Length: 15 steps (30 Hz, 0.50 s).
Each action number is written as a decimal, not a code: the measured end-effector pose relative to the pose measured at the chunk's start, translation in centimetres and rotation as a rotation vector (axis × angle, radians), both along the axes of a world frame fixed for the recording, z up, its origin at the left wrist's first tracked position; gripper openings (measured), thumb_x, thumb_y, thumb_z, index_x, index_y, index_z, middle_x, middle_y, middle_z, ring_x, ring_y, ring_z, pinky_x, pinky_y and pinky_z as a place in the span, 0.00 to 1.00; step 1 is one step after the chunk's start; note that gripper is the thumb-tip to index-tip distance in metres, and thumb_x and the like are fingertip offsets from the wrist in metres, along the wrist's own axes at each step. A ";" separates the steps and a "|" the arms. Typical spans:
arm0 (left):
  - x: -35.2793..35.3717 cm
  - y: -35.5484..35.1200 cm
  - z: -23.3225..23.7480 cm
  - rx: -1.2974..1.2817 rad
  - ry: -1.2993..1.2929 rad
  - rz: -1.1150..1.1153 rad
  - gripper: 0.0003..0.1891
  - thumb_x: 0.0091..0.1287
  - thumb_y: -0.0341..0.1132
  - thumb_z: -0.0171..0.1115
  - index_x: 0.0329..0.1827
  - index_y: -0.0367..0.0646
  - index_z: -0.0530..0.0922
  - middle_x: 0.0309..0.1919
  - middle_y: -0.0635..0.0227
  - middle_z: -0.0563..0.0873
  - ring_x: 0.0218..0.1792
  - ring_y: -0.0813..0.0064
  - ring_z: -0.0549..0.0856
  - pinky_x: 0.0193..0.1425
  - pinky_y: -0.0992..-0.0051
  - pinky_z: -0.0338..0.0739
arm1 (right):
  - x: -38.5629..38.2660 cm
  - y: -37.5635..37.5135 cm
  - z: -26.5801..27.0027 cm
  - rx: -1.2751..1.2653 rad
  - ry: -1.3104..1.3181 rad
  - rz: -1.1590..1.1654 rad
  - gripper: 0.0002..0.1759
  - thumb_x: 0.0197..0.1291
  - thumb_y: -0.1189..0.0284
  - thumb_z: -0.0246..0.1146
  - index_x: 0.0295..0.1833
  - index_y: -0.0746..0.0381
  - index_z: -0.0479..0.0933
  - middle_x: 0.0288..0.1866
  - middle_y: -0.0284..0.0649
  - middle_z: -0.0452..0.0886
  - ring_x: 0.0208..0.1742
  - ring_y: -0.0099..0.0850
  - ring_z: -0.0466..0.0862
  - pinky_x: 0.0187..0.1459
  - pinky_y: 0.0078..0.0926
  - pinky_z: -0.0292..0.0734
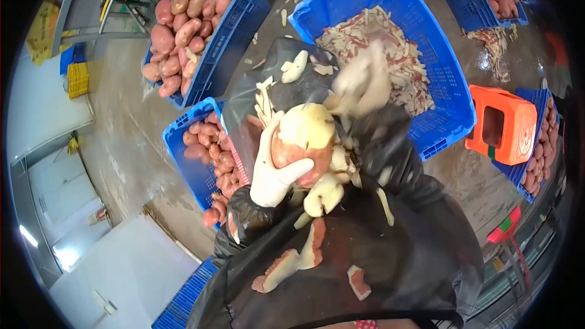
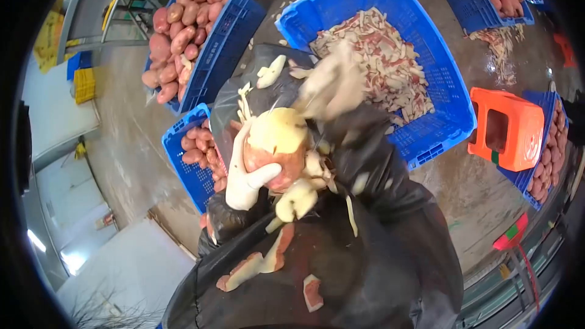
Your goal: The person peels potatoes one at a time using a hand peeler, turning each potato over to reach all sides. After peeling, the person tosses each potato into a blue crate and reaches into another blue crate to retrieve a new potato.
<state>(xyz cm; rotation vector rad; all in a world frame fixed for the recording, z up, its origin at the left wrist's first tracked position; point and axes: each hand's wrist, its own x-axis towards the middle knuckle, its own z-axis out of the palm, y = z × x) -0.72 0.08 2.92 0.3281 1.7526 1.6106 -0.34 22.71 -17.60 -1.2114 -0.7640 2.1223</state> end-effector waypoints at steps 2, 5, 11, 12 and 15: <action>0.8 0.9 1.2 0.014 -0.156 0.106 0.47 0.44 0.28 0.72 0.68 0.38 0.55 0.63 0.59 0.66 0.64 0.66 0.65 0.67 0.68 0.59 | 1.1 -3.5 9.6 0.106 0.383 0.278 0.22 0.66 0.54 0.52 0.21 0.54 0.66 0.16 0.30 0.68 0.17 0.31 0.70 0.26 0.33 0.72; 0.1 -0.2 0.2 -0.031 -0.172 0.052 0.47 0.44 0.28 0.73 0.68 0.36 0.55 0.62 0.58 0.66 0.64 0.66 0.66 0.68 0.68 0.58 | -0.2 0.4 8.5 -0.366 0.551 0.046 0.24 0.66 0.52 0.50 0.21 0.54 0.65 0.15 0.32 0.66 0.18 0.31 0.70 0.24 0.32 0.70; 0.8 0.0 0.1 -0.018 0.000 0.060 0.50 0.40 0.30 0.76 0.68 0.36 0.55 0.61 0.57 0.68 0.62 0.66 0.68 0.66 0.68 0.62 | 1.6 -3.8 14.6 -0.543 0.684 0.216 0.25 0.66 0.49 0.46 0.23 0.54 0.69 0.14 0.32 0.69 0.17 0.32 0.72 0.22 0.36 0.69; 0.2 -0.1 0.1 0.011 -0.054 0.049 0.51 0.39 0.30 0.76 0.68 0.36 0.55 0.61 0.58 0.69 0.61 0.67 0.69 0.66 0.69 0.62 | 1.7 -4.0 14.3 -0.550 0.678 0.214 0.25 0.66 0.49 0.46 0.23 0.54 0.69 0.14 0.32 0.69 0.17 0.32 0.72 0.22 0.36 0.69; -0.2 0.2 0.2 -0.089 -0.069 0.056 0.50 0.39 0.29 0.76 0.67 0.36 0.56 0.60 0.58 0.70 0.61 0.67 0.69 0.65 0.69 0.63 | 1.0 -2.8 12.4 -0.269 0.477 0.229 0.25 0.66 0.50 0.47 0.21 0.54 0.66 0.13 0.29 0.66 0.14 0.29 0.68 0.23 0.31 0.70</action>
